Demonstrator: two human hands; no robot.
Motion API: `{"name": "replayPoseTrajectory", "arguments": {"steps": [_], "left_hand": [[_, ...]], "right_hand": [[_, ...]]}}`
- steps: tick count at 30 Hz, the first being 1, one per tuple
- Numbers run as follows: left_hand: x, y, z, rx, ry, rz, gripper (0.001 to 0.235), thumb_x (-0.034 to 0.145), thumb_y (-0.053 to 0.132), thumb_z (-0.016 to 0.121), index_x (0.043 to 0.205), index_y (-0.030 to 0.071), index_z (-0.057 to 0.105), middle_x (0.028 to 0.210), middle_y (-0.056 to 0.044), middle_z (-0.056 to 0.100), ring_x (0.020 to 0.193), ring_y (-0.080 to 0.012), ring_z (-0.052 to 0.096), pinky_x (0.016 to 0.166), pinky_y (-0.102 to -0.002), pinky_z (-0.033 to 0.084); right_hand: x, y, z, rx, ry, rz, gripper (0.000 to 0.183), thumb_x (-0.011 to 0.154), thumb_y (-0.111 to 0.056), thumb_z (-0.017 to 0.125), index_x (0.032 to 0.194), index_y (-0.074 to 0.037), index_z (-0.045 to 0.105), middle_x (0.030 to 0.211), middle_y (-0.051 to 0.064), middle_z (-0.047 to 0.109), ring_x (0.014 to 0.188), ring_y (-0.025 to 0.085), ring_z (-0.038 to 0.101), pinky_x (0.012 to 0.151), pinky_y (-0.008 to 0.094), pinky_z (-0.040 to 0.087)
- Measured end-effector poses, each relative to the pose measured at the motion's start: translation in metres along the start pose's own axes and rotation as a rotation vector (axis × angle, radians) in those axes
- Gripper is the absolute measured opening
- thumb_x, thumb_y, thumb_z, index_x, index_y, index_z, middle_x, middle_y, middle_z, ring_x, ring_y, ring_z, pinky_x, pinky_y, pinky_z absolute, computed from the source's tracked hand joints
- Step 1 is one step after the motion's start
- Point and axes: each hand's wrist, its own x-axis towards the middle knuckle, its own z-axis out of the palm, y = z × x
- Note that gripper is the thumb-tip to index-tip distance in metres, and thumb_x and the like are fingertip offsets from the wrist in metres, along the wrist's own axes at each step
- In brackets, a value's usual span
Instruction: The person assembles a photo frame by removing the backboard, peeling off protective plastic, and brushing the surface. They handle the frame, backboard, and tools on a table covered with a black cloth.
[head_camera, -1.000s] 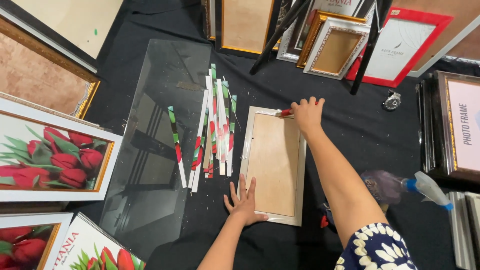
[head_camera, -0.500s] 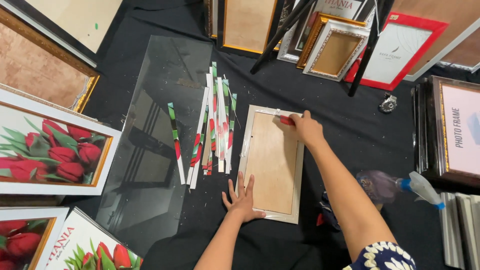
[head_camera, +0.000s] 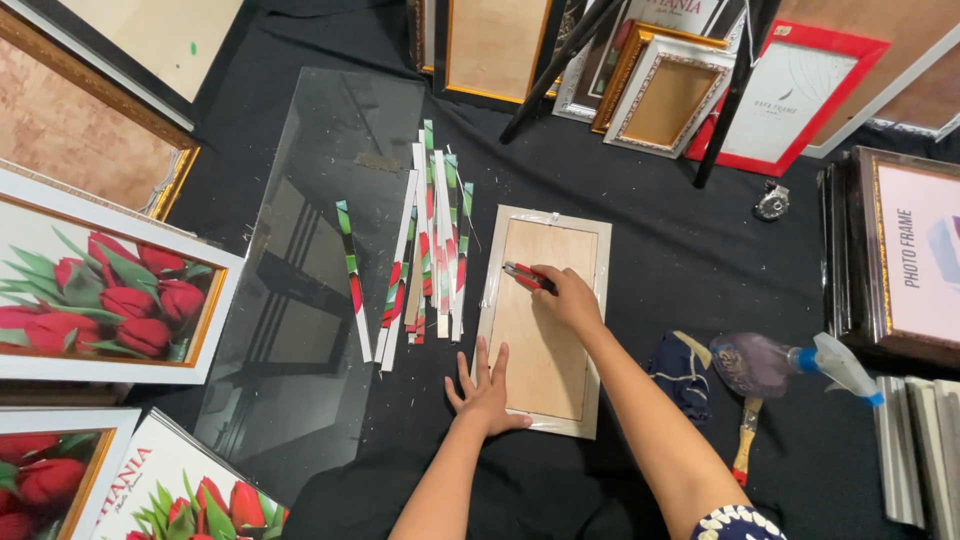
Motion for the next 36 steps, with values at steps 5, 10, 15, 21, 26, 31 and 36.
{"name": "replayPoseTrajectory", "arguments": {"steps": [5, 10, 15, 21, 26, 31, 36], "left_hand": [[0.000, 0.001, 0.000, -0.003, -0.001, -0.002, 0.132, 0.080, 0.054, 0.078, 0.161, 0.038, -0.025, 0.162, -0.002, -0.045, 0.149, -0.0434, -0.035, 0.116, -0.071, -0.012], [-0.002, 0.002, -0.001, -0.006, 0.001, -0.002, 0.131, 0.081, 0.053, 0.078, 0.161, 0.038, -0.024, 0.162, -0.002, -0.045, 0.149, -0.0433, -0.035, 0.116, -0.071, -0.012], [-0.004, 0.003, -0.003, 0.005, -0.004, -0.016, 0.132, 0.080, 0.052, 0.079, 0.161, 0.038, -0.024, 0.162, -0.001, -0.045, 0.149, -0.0428, -0.035, 0.116, -0.071, -0.012], [-0.003, 0.002, -0.003, -0.003, -0.002, -0.004, 0.133, 0.080, 0.052, 0.079, 0.161, 0.038, -0.025, 0.162, -0.002, -0.045, 0.149, -0.0434, -0.035, 0.117, -0.071, -0.012], [-0.005, 0.005, -0.004, 0.003, -0.012, -0.014, 0.131, 0.080, 0.051, 0.079, 0.161, 0.037, -0.023, 0.161, -0.001, -0.046, 0.149, -0.0424, -0.035, 0.117, -0.071, -0.011], [0.000, 0.002, 0.000, -0.004, -0.005, -0.025, 0.135, 0.076, 0.053, 0.080, 0.161, 0.038, -0.023, 0.162, 0.000, -0.045, 0.150, -0.0416, -0.034, 0.118, -0.071, -0.012], [-0.009, 0.007, -0.008, -0.017, -0.016, -0.027, 0.132, 0.077, 0.053, 0.079, 0.161, 0.037, -0.022, 0.164, 0.000, -0.041, 0.150, -0.0413, -0.034, 0.117, -0.071, -0.014]], "right_hand": [[0.004, 0.004, 0.009, 0.038, 0.007, 0.020, 0.047, 0.097, -0.040, 0.064, 0.143, -0.044, 0.056, 0.118, 0.011, 0.063, 0.119, 0.033, 0.064, 0.102, 0.048, 0.051], [0.006, 0.002, 0.017, 0.061, 0.010, 0.048, 0.049, 0.095, -0.043, 0.065, 0.143, -0.046, 0.055, 0.119, 0.009, 0.064, 0.120, 0.030, 0.064, 0.104, 0.047, 0.050], [-0.017, -0.045, 0.001, -0.192, 0.085, 0.034, 0.046, 0.097, -0.031, 0.064, 0.142, -0.031, 0.058, 0.112, 0.012, 0.064, 0.106, 0.038, 0.070, 0.090, 0.053, 0.058], [0.012, -0.040, 0.011, -0.431, 0.110, -0.074, 0.042, 0.093, -0.024, 0.069, 0.135, -0.021, 0.067, 0.108, 0.014, 0.068, 0.099, 0.039, 0.074, 0.080, 0.055, 0.060], [0.035, -0.048, 0.027, -0.424, 0.071, -0.176, 0.038, 0.085, -0.015, 0.075, 0.121, -0.004, 0.073, 0.100, 0.021, 0.069, 0.092, 0.044, 0.074, 0.075, 0.056, 0.061], [0.066, -0.048, 0.046, -0.431, 0.097, -0.186, 0.029, 0.079, -0.011, 0.077, 0.104, 0.003, 0.076, 0.089, 0.021, 0.068, 0.084, 0.046, 0.074, 0.068, 0.057, 0.061], [0.064, -0.087, 0.042, -0.428, 0.119, -0.158, 0.013, 0.077, -0.001, 0.075, 0.089, 0.006, 0.076, 0.073, 0.021, 0.065, 0.073, 0.041, 0.074, 0.062, 0.050, 0.062]]}}
